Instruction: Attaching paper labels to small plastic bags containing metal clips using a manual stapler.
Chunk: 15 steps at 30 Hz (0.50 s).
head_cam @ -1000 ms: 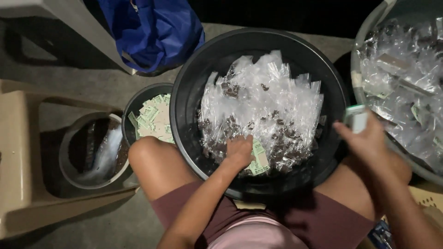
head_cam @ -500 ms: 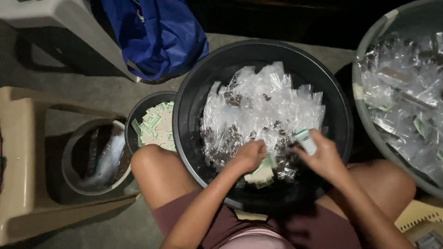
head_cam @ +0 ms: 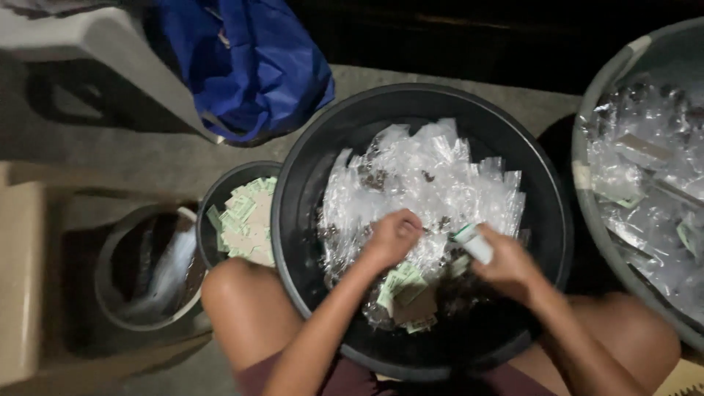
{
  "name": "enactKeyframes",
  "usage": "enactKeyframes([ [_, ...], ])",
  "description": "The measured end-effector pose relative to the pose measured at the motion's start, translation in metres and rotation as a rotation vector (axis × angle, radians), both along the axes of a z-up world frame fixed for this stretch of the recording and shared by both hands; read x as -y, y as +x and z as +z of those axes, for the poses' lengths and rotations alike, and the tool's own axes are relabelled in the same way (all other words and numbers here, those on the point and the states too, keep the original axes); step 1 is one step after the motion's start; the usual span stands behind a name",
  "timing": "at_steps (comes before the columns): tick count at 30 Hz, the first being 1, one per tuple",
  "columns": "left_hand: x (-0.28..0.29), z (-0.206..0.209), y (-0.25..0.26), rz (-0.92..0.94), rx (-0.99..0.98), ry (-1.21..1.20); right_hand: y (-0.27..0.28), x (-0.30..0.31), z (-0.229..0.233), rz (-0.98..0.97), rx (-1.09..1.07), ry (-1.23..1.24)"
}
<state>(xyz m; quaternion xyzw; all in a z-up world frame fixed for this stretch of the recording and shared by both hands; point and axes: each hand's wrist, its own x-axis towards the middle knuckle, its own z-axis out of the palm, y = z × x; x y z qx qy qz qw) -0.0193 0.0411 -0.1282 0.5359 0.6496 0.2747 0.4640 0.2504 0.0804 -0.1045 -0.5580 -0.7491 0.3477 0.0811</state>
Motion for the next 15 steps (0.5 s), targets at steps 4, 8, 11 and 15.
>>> enactKeyframes([
  [4,-0.041,-0.002,-0.013,0.099,0.024,-0.029,0.032,-0.024,0.075,-0.303,-0.118,0.203],
  [8,-0.093,-0.001,0.015,0.134,-0.07,0.234,0.046,-0.036,0.116,-0.713,-0.399,0.136],
  [11,-0.121,-0.003,0.05,0.126,-0.258,0.136,0.049,-0.034,0.112,-0.799,-0.54,0.218],
  [15,-0.139,-0.021,0.092,0.053,-0.556,-0.121,0.049,-0.032,0.115,-0.771,-0.533,0.249],
])
